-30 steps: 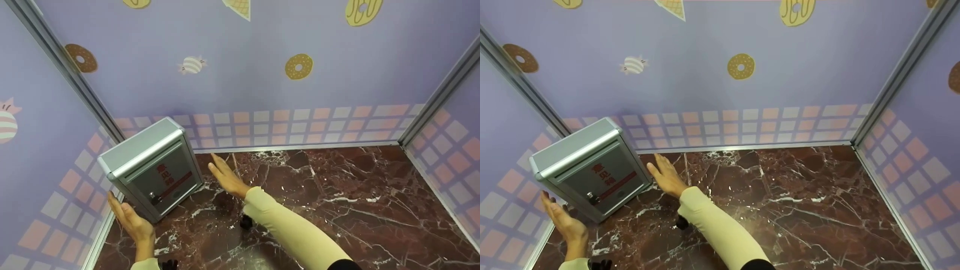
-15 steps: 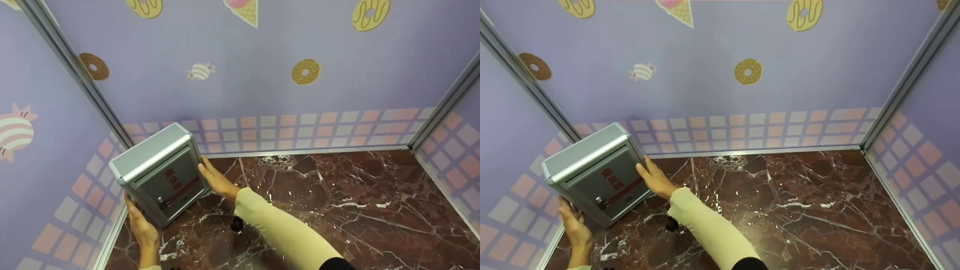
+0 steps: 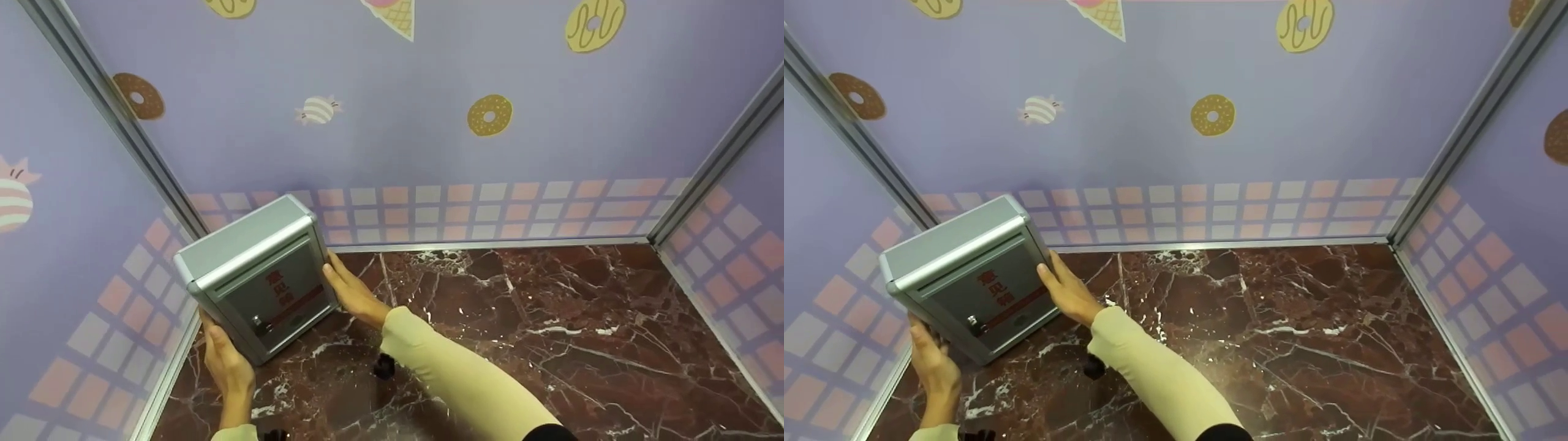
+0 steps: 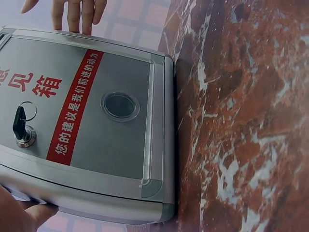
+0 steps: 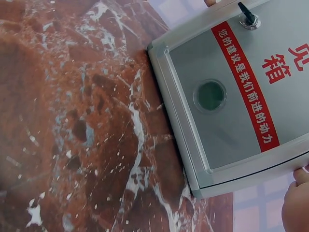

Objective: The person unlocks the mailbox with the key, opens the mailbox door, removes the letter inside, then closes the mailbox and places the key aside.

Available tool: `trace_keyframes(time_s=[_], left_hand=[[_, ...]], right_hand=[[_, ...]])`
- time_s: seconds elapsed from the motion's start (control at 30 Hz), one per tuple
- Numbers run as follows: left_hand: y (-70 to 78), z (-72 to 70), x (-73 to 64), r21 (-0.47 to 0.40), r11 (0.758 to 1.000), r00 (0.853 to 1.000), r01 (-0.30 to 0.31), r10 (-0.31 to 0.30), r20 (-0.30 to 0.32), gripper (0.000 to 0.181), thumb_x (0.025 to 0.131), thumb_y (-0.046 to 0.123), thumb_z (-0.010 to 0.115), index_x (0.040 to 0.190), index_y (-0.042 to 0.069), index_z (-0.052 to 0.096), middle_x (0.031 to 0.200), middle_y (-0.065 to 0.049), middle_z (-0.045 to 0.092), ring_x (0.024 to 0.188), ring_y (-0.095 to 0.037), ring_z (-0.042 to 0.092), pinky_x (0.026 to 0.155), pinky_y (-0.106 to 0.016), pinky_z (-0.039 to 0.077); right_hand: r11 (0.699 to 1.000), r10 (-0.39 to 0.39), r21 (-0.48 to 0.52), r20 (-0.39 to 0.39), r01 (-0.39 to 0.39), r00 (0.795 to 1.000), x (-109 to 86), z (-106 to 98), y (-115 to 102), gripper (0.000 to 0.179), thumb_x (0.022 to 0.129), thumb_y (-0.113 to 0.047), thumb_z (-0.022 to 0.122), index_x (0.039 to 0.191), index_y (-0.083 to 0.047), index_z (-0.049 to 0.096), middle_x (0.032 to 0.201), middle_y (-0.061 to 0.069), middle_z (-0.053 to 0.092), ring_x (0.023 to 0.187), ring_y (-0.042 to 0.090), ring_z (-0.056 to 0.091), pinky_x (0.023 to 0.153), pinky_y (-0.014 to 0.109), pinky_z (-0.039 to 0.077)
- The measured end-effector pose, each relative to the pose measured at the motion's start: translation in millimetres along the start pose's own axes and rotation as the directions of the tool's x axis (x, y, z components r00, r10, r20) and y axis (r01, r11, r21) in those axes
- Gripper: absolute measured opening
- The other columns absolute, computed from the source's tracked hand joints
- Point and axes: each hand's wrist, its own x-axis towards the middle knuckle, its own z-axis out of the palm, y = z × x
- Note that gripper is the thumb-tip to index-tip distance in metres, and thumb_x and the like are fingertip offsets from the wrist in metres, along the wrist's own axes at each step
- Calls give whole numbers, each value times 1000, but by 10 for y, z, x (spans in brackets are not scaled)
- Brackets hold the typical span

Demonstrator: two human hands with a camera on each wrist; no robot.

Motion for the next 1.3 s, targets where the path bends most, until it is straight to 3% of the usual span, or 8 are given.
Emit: trace_keyframes(time_s=[0.23,0.43,0.5,0.6,0.83,1.03,1.17,1.3], left_hand=[[-4,233,-64,49,996,997,-73,73,4,48,107,36,27,155,31,30,151,-12,38,132,-44,39,109,-55,28],[32,545,-101,75,992,992,-98,91,82,51,106,39,27,156,24,28,152,-16,34,131,-50,37,107,-60,28],[46,662,-112,71,989,987,-127,119,110,51,107,36,28,156,21,29,153,-13,34,132,-47,37,108,-57,30],[49,817,-162,58,985,978,-164,155,137,49,107,32,31,154,18,32,154,-6,33,136,-36,35,113,-41,27],[32,1073,-325,46,974,954,-221,207,216,49,107,26,31,154,10,31,152,-11,35,136,-33,35,112,-31,26],[-2,1267,-405,40,980,958,-195,182,223,49,106,26,35,148,1,39,144,-22,43,131,-42,41,110,-47,31],[32,1429,-456,38,983,961,-181,169,218,49,106,30,35,136,-2,55,126,-27,59,113,-45,56,96,-55,40],[78,1618,-517,-4,986,951,-168,163,264,55,105,38,32,137,0,55,123,-30,59,107,-49,58,91,-59,41]], right_hand=[[997,31,-63,-50,-34,998,-157,-252,47,68,101,-61,28,159,-28,14,160,-2,19,142,26,26,115,46,19],[997,57,-48,-148,-65,987,-306,-583,113,66,101,-62,30,158,-31,19,159,0,23,142,30,27,113,52,19],[996,53,-56,-186,-64,981,-374,-709,143,65,101,-61,30,158,-32,21,158,2,27,140,30,31,113,51,21],[996,51,-66,-219,-67,974,-492,-885,205,64,101,-61,29,157,-32,22,157,1,29,139,30,33,112,51,23],[989,-5,-145,-271,-36,963,-776,-1188,365,63,103,-56,29,157,-23,27,156,2,32,138,28,34,113,45,25],[988,-22,-152,-327,-30,945,-961,-1360,457,60,104,-52,32,155,-21,32,154,5,34,138,30,36,113,47,24],[987,-79,-158,-375,20,924,-1087,-1509,501,56,107,-43,34,152,-11,37,153,9,36,138,30,35,114,45,24],[989,-114,-130,-431,63,895,-1223,-1660,557,52,108,-36,36,150,-7,39,153,10,37,137,30,37,114,43,24]])
